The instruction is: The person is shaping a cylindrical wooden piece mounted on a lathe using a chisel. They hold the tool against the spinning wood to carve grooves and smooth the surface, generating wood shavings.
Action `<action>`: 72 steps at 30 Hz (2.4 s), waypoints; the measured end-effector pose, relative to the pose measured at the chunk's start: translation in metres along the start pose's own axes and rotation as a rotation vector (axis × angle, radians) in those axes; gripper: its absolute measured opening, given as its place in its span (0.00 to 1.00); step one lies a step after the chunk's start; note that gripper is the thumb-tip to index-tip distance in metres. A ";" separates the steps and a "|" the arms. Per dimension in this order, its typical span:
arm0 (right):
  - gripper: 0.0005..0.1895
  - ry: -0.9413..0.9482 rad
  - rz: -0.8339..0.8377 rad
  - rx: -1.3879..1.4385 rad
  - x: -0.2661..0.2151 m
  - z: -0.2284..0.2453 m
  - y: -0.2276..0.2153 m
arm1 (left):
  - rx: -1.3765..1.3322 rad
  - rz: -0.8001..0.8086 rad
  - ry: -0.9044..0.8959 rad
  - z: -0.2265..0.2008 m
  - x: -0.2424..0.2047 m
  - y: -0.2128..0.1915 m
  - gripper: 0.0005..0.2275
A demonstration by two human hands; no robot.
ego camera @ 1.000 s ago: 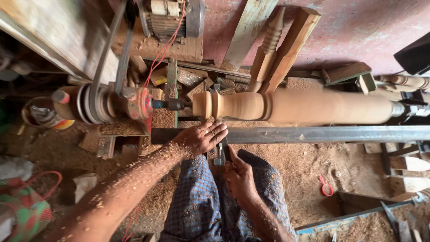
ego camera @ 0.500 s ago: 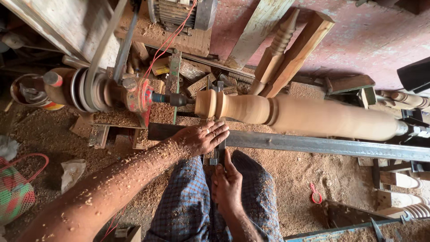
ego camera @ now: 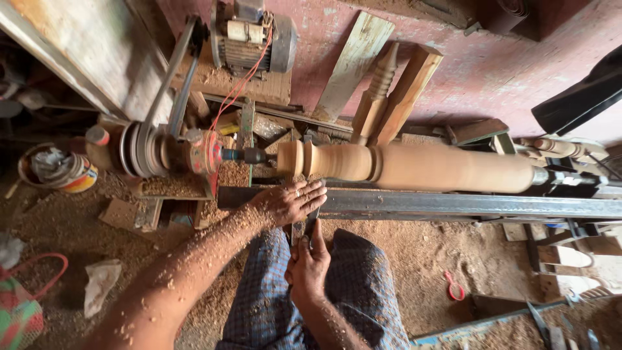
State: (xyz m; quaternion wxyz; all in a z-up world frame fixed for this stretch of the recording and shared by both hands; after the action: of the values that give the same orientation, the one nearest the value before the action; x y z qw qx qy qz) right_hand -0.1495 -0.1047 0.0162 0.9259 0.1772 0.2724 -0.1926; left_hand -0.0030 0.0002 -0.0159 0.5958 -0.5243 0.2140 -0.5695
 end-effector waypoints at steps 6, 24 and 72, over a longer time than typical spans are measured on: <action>0.30 -0.017 0.085 -0.058 0.016 0.010 -0.023 | -0.071 0.010 -0.045 -0.001 0.006 -0.004 0.24; 0.31 0.136 0.360 -0.430 0.036 0.078 -0.072 | -0.261 0.021 -0.132 -0.005 0.003 0.003 0.24; 0.34 0.067 0.042 0.032 0.001 0.008 0.009 | -0.300 0.183 -0.126 0.002 0.004 -0.010 0.28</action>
State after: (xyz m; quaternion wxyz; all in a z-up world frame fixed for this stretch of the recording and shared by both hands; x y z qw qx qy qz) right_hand -0.1412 -0.1008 0.0245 0.9171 0.2041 0.2965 -0.1714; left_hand -0.0049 -0.0010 -0.0053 0.5726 -0.6203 0.3055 -0.4405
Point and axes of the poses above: each hand's wrist, its own x-axis towards the middle knuckle, its own y-axis out of the palm, z = x × y, the point moved 1 cm from there along x, towards the middle knuckle, and after that the axes turned 4 degrees about -x, right-handed, at the moved point
